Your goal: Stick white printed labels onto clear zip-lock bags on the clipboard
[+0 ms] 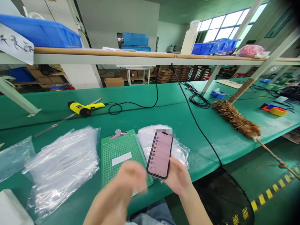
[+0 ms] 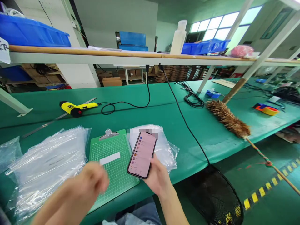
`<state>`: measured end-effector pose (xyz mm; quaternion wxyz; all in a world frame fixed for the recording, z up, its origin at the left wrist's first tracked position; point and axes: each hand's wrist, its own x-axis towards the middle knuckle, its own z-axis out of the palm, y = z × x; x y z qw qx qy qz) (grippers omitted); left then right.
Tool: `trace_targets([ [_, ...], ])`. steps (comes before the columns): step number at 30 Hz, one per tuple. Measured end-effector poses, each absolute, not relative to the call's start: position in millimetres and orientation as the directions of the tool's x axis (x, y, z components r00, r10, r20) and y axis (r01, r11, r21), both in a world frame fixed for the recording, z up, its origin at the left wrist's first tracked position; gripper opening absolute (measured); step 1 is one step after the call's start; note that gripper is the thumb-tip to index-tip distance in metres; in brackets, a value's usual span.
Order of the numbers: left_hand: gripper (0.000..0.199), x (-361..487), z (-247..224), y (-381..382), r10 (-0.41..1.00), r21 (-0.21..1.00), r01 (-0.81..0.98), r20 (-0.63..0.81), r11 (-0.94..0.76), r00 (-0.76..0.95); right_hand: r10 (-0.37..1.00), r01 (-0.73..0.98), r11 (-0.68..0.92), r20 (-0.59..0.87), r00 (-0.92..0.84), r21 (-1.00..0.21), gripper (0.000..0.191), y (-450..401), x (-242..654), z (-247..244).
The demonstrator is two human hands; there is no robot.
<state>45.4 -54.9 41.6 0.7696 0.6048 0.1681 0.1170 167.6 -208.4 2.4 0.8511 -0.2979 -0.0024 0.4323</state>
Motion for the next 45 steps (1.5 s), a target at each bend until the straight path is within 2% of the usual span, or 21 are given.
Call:
trace_targets([
  [3, 0.049, 62, 39, -56, 0.378, 0.952, 0.176, -0.263, 0.25, 0.888, 0.859, -0.773, 0.336, -0.16, 0.485, -0.539, 0.078, -211, 154, 6],
  [5, 0.055, 76, 33, -57, 0.259, 0.894, 0.243, -0.353, 0.376, 0.899, 0.858, -0.727, 0.272, -0.183, 0.48, -0.63, 0.079, -207, 145, 6],
  [8, 0.06, 83, 26, -59, 0.111, 0.809, 0.253, -0.362, 0.53, 0.926, 0.796, -0.61, 0.202, -0.234, 0.558, -0.766, 0.089, -197, 135, 4],
  [12, 0.063, 74, 29, -59, 0.108, 0.821, 0.244, -0.345, 0.517, 0.932, 0.798, -0.556, 0.184, -0.206, 0.566, -0.811, 0.101, -189, 133, 3],
  [18, 0.076, 67, 29, -55, 0.085, 0.824, 0.23, -0.317, 0.517, 0.945, 0.836, -0.525, 0.169, -0.161, 0.525, -0.834, 0.093, -190, 135, 3],
  [22, 0.079, 69, 24, -53, 0.09, 0.813, 0.176, -0.269, 0.555, 0.959, 0.889, -0.646, 0.21, -0.132, 0.439, -0.734, 0.088, -193, 138, 6],
  [26, 0.083, 69, 20, -48, 0.037, 0.785, 0.168, -0.235, 0.596, 0.971, 0.929, -0.745, 0.215, -0.104, 0.356, -0.631, 0.083, -196, 144, 4],
  [33, 0.084, 69, 14, -44, -0.023, 0.776, 0.154, -0.178, 0.612, 0.984, 0.94, -0.775, 0.236, -0.067, 0.336, -0.586, 0.07, -196, 148, -7],
  [36, 0.086, 68, 13, -45, -0.014, 0.774, 0.151, -0.181, 0.614, 0.983, 0.934, -0.773, 0.233, -0.087, 0.348, -0.589, 0.065, -195, 147, -10],
  [40, 0.081, 68, 12, -47, -0.004, 0.781, 0.156, -0.193, 0.604, 0.981, 0.925, -0.725, 0.22, -0.097, 0.368, -0.652, 0.067, -195, 145, -10],
  [45, 0.092, 66, 17, -49, -0.01, 0.801, 0.211, -0.249, 0.56, 0.969, 0.886, -0.682, 0.183, -0.183, 0.427, -0.708, 0.064, -193, 141, -4],
])
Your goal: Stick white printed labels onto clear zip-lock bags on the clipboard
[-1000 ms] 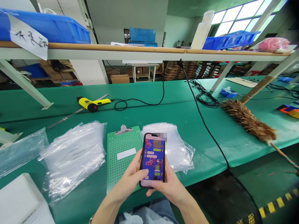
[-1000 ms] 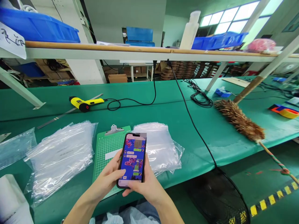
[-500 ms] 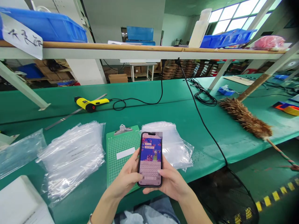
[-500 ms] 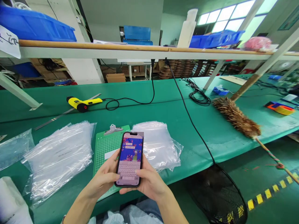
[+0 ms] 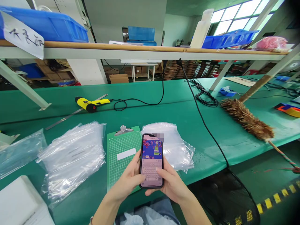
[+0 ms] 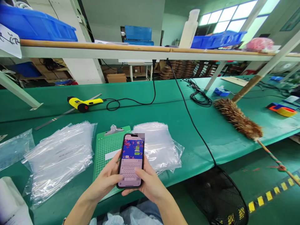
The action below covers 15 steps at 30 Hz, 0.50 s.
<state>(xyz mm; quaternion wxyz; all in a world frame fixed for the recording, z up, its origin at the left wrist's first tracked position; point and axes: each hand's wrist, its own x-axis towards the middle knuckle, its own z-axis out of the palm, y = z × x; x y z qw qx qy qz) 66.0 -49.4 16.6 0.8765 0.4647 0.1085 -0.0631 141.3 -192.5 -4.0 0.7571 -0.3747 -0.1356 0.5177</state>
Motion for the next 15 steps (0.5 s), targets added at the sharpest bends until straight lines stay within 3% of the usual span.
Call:
trace_targets([
  [6, 0.089, 64, 18, -60, 0.054, 0.835, 0.191, -0.255, 0.516, 0.965, 0.773, -0.479, 0.11, -0.228, 0.592, -0.871, 0.067, -185, 136, 0],
  [15, 0.088, 66, 27, -56, 0.045, 0.823, 0.193, -0.256, 0.534, 0.966, 0.813, -0.555, 0.16, -0.21, 0.544, -0.817, 0.068, -190, 134, 1],
])
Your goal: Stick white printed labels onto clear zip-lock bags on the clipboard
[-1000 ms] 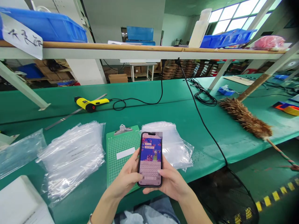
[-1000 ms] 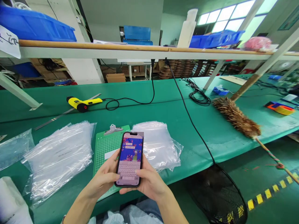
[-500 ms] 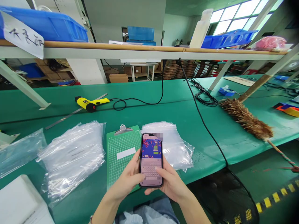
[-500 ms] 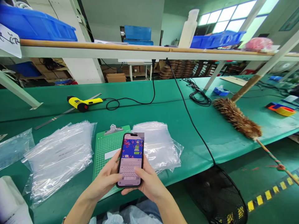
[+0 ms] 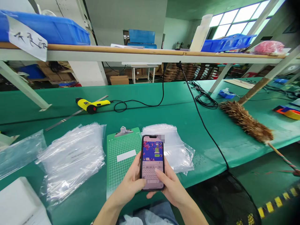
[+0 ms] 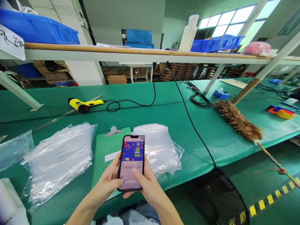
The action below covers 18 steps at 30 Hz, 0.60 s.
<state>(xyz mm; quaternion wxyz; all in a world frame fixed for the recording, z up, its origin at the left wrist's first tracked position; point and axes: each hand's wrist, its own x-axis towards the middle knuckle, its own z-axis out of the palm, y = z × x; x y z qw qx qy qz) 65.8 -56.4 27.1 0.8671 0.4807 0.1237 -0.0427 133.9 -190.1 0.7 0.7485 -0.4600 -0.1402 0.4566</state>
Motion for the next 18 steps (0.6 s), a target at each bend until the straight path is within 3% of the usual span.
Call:
trace_targets([
  [4, 0.094, 65, 23, -55, 0.032, 0.802, 0.173, -0.232, 0.572, 0.972, 0.831, -0.556, 0.183, -0.175, 0.528, -0.811, 0.073, -192, 133, 4],
  [9, 0.071, 65, 15, -58, 0.19, 0.862, 0.131, -0.252, 0.49, 0.949, 0.845, -0.546, 0.195, -0.143, 0.515, -0.815, 0.08, -192, 132, 5],
  [18, 0.078, 63, 16, -55, 0.091, 0.856, 0.09, -0.158, 0.509, 0.983, 0.821, -0.496, 0.171, -0.155, 0.549, -0.852, 0.068, -189, 131, 3],
])
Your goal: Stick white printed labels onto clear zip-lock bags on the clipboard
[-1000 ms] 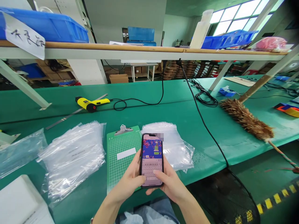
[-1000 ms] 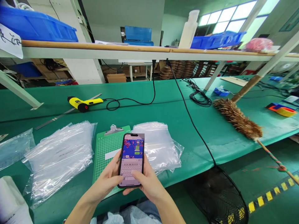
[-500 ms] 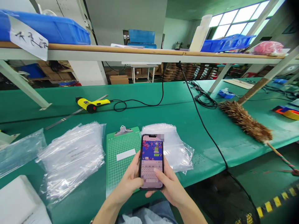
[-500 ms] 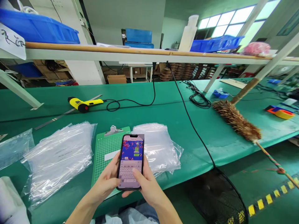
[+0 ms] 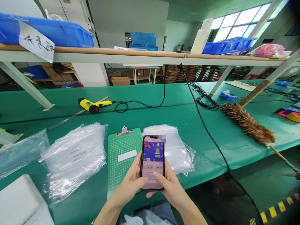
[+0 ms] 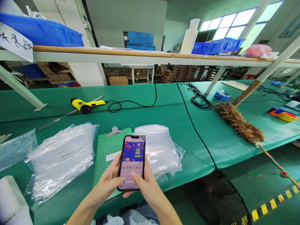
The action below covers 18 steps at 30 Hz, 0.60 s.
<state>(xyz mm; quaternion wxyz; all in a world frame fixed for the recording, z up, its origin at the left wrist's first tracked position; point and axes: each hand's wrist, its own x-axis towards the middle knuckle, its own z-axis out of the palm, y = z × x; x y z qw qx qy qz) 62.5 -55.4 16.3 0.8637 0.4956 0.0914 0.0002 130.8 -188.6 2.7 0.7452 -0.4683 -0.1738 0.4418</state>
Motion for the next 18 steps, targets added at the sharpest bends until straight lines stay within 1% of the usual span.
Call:
trace_targets([
  [3, 0.076, 63.1, 14.5, -53.4, 0.101, 0.856, 0.093, -0.167, 0.509, 0.981, 0.879, -0.584, 0.214, -0.107, 0.466, -0.783, 0.071, -193.3, 132.3, 3.7],
  [6, 0.076, 63.1, 14.9, -52.3, 0.107, 0.844, 0.083, -0.164, 0.53, 0.981, 0.913, -0.661, 0.222, -0.085, 0.399, -0.717, 0.074, -196.1, 133.4, 4.9],
  [8, 0.078, 62.8, 16.9, -52.3, 0.097, 0.841, 0.088, -0.165, 0.534, 0.982, 0.911, -0.639, 0.222, -0.077, 0.405, -0.736, 0.074, -195.9, 133.4, 5.0],
  [10, 0.08, 62.5, 18.3, -52.5, 0.077, 0.838, 0.121, -0.191, 0.531, 0.979, 0.898, -0.578, 0.217, -0.071, 0.434, -0.787, 0.071, -194.4, 132.8, 4.4],
  [13, 0.074, 62.1, 15.9, -52.4, 0.087, 0.819, 0.131, -0.215, 0.559, 0.973, 0.877, -0.519, 0.212, -0.073, 0.475, -0.828, 0.068, -191.5, 131.2, 3.2],
  [15, 0.071, 61.7, 12.3, -52.3, 0.086, 0.802, 0.113, -0.2, 0.586, 0.976, 0.859, -0.522, 0.198, -0.111, 0.501, -0.829, 0.07, -189.6, 130.1, 2.4],
  [18, 0.081, 60.5, 10.3, -52.9, 0.041, 0.805, 0.111, -0.166, 0.583, 0.985, 0.818, -0.519, 0.158, -0.183, 0.545, -0.84, 0.072, -187.8, 128.8, 1.2],
])
